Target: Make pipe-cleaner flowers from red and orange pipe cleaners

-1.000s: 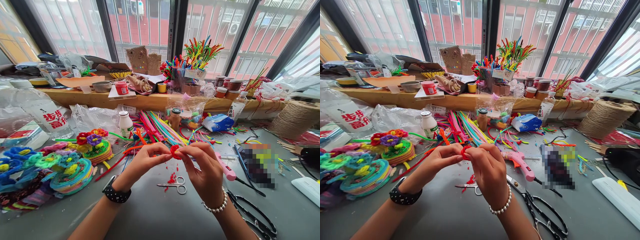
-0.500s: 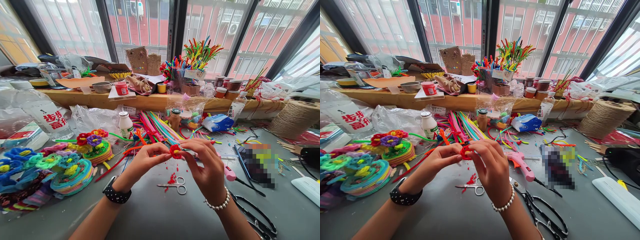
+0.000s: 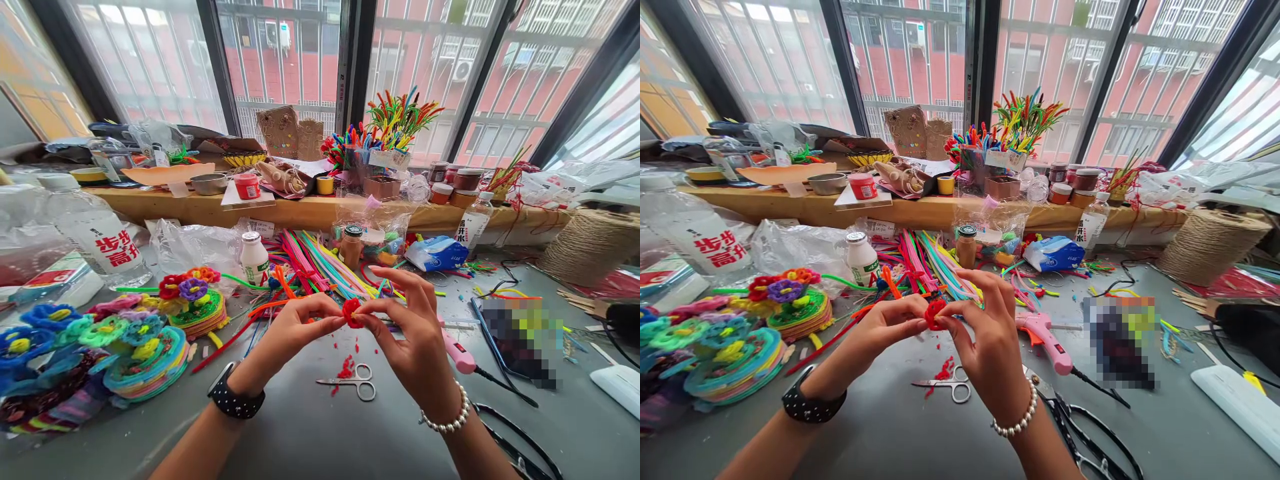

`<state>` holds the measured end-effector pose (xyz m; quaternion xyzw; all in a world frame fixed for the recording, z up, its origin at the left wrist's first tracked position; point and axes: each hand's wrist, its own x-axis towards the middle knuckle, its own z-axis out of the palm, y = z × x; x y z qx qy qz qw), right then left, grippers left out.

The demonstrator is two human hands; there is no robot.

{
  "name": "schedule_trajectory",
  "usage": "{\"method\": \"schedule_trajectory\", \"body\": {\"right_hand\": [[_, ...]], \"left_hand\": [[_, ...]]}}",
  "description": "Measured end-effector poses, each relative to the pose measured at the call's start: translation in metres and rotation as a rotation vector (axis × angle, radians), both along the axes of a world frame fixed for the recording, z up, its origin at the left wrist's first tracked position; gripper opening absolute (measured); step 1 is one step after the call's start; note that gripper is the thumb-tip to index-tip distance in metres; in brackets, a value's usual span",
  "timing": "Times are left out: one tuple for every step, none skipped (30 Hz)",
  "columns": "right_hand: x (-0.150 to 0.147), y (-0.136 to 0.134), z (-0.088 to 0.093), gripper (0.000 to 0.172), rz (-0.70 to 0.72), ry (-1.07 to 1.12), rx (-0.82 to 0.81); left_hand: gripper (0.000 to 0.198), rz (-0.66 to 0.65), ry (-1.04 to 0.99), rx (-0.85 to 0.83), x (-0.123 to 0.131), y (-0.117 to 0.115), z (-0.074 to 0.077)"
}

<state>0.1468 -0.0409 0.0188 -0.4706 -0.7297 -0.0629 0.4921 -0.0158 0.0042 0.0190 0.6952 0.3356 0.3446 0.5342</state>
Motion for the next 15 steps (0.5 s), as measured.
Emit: {"method": "schedule_trajectory", "body": {"right_hand": [[0.0, 0.0001, 0.0, 0.008, -0.001, -0.009, 0.006], [0.0001, 0.0003, 0.0001, 0.008, -0.002, -0.019, 0.014], [0.0001, 0.0004, 0.0001, 0.009, -0.004, -0.027, 0.023], [0.0, 0.0005, 0.0002, 0.009, -0.005, -0.036, 0.032], [-0.0001, 0.0005, 0.0002, 0.01, -0.006, -0.045, 0.042], [-0.0003, 0.0005, 0.0001, 0.01, -0.006, -0.052, 0.051], [-0.0006, 0.0005, -0.0001, 0.01, -0.008, -0.057, 0.062], [-0.0009, 0.0004, -0.0004, 0.01, -0.01, -0.06, 0.07], [-0.0012, 0.0002, -0.0007, 0.009, -0.014, -0.063, 0.077], [-0.0016, 0.0001, -0.0011, 0.009, -0.017, -0.064, 0.083], [-0.002, 0.0, -0.0015, 0.009, -0.021, -0.063, 0.087], [-0.0024, -0.0001, -0.0018, 0.009, -0.025, -0.063, 0.091], [-0.0028, -0.0001, -0.0021, 0.009, -0.028, -0.064, 0.094], [-0.0032, -0.0001, -0.0023, 0.009, -0.031, -0.063, 0.099], [-0.0035, -0.0001, -0.0025, 0.009, -0.033, -0.063, 0.104]], "left_hand": [[0.013, 0.002, 0.004, 0.003, -0.0001, 0.0001, -0.0002], [0.013, 0.006, 0.01, 0.005, -0.0003, 0.0002, -0.0004], [0.013, 0.01, 0.015, 0.007, -0.0004, 0.0002, -0.0005], [0.013, 0.014, 0.018, 0.008, -0.0006, 0.0001, -0.0006], [0.013, 0.015, 0.021, 0.009, -0.0008, 0.0, -0.0005], [0.014, 0.014, 0.022, 0.009, -0.0009, -0.0001, -0.0004], [0.014, 0.012, 0.023, 0.01, -0.001, -0.0003, -0.0003], [0.014, 0.009, 0.024, 0.012, -0.0011, -0.0004, -0.0001], [0.014, 0.007, 0.025, 0.014, -0.0012, -0.0005, 0.0], [0.013, 0.006, 0.025, 0.017, -0.0013, -0.0005, 0.0001], [0.013, 0.006, 0.024, 0.019, -0.0013, -0.0006, 0.0002], [0.013, 0.006, 0.022, 0.02, -0.0012, -0.0007, 0.0003], [0.013, 0.005, 0.02, 0.019, -0.0012, -0.0008, 0.0004], [0.013, 0.004, 0.017, 0.017, -0.0011, -0.0008, 0.0005], [0.013, 0.003, 0.014, 0.015, -0.0009, -0.0009, 0.0006]]}}
